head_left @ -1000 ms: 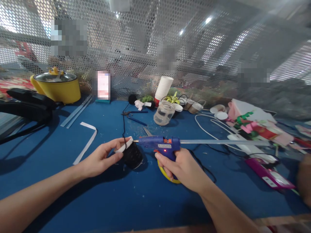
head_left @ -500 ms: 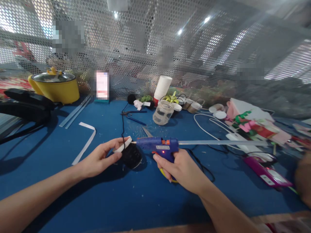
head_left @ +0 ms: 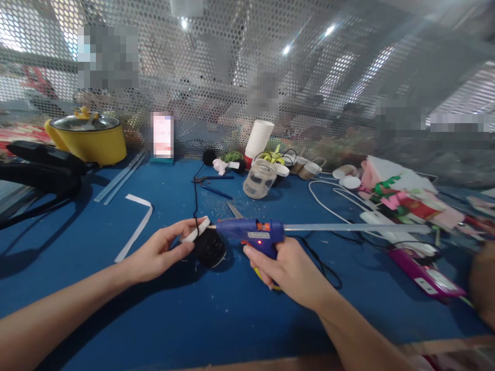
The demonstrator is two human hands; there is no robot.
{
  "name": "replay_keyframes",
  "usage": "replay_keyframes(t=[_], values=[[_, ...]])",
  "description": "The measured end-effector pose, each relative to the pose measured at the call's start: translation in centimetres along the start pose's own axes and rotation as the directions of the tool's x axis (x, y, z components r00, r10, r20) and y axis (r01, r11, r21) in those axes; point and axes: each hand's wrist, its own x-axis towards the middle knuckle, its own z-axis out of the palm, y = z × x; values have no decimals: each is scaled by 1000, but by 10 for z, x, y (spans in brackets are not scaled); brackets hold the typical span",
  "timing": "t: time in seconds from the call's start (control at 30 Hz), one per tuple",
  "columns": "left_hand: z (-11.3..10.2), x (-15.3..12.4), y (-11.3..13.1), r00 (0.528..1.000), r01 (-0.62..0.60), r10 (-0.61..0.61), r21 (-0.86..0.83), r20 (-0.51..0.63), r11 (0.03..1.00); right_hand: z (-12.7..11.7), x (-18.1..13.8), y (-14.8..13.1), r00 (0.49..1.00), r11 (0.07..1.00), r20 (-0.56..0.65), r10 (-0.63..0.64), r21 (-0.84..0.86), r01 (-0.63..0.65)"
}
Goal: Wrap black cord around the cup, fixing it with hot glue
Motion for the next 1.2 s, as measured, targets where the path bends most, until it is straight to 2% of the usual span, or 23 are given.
replay_keyframes(t=[0.43, 0.63, 0.7, 1.0, 1.2], values=[[0, 0, 0, 1000, -14, 14, 23, -18, 1000, 6, -6, -6, 997, 998, -42, 59, -10, -59], [0, 0, -1, 999, -36, 36, 32, -11, 999, 12, -7, -4, 998, 998, -39, -55, -37, 53], [0, 0, 0, 999, -36, 37, 29, -11, 999, 12, -8, -4, 998, 998, -35, -59, -29, 58], [-1, 1, 0, 999, -39, 39, -3, 10, 999, 0, 0, -3, 1000, 999, 20, 8, 54, -9], [-1, 0, -2, 999, -31, 31, -11, -8, 999, -3, 5, -1, 1000, 1000, -19, 18, 10, -18]])
